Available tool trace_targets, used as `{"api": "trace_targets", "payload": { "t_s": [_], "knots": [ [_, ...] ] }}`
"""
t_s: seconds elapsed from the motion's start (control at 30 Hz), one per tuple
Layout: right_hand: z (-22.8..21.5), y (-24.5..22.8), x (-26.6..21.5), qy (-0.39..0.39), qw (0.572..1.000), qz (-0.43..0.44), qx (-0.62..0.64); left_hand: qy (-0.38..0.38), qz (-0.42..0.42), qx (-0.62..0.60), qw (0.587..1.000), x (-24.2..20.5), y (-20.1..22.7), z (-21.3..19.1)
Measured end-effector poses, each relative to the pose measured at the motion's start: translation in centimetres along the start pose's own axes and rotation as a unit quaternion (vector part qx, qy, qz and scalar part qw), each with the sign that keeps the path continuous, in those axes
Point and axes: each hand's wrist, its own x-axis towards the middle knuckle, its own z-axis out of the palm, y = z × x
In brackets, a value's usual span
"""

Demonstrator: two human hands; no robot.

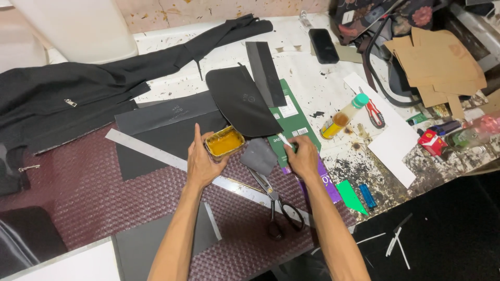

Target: Apply glue to leather components and assemble bag parts

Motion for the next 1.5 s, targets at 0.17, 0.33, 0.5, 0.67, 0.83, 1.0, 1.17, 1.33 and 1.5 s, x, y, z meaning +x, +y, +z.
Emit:
{"api": "trace_targets", "payload": {
  "t_s": [0.17,0.33,0.5,0.67,0.83,1.0,1.17,1.33,1.5],
  "knots": [
    [-4.7,-4.3,-2.4,-0.034,0.997,0.053,0.05,-0.01,-0.015,0.002,1.0,0.1,-0.7,0.2],
    [-5.0,-0.6,-3.0,0.02,0.989,0.071,0.128,-0.016,-0.018,-0.003,1.0,0.3,-0.2,-0.1],
    [-3.8,-10.7,-3.5,0.021,0.966,-0.06,0.25,0.005,-0.013,-0.033,0.999,-0.3,1.7,-1.6],
    [-0.5,-16.5,-0.1,-0.035,0.957,-0.252,0.136,-0.002,-0.003,0.063,0.998,-5.7,2.1,-5.0],
    [2.3,-17.2,1.6,-0.107,0.95,-0.293,-0.02,-0.002,-0.02,0.254,0.967,-13.7,-0.6,-8.0],
    [3.1,-17.5,1.3,-0.105,0.943,-0.303,-0.094,-0.052,-0.05,0.267,0.961,-16.7,0.2,-10.3],
    [0.7,-18.2,0.1,-0.062,0.965,-0.254,0.021,-0.018,-0.009,0.298,0.954,-18.3,0.3,-9.5],
    [-1.7,-17.8,-0.5,-0.047,0.988,-0.118,0.091,0.025,0.006,0.339,0.94,-19.7,1.3,-9.0],
    [-1.9,-17.2,-0.9,-0.066,0.989,-0.108,0.072,0.037,0.004,0.325,0.945,-21.6,1.8,-8.7]
  ]
}}
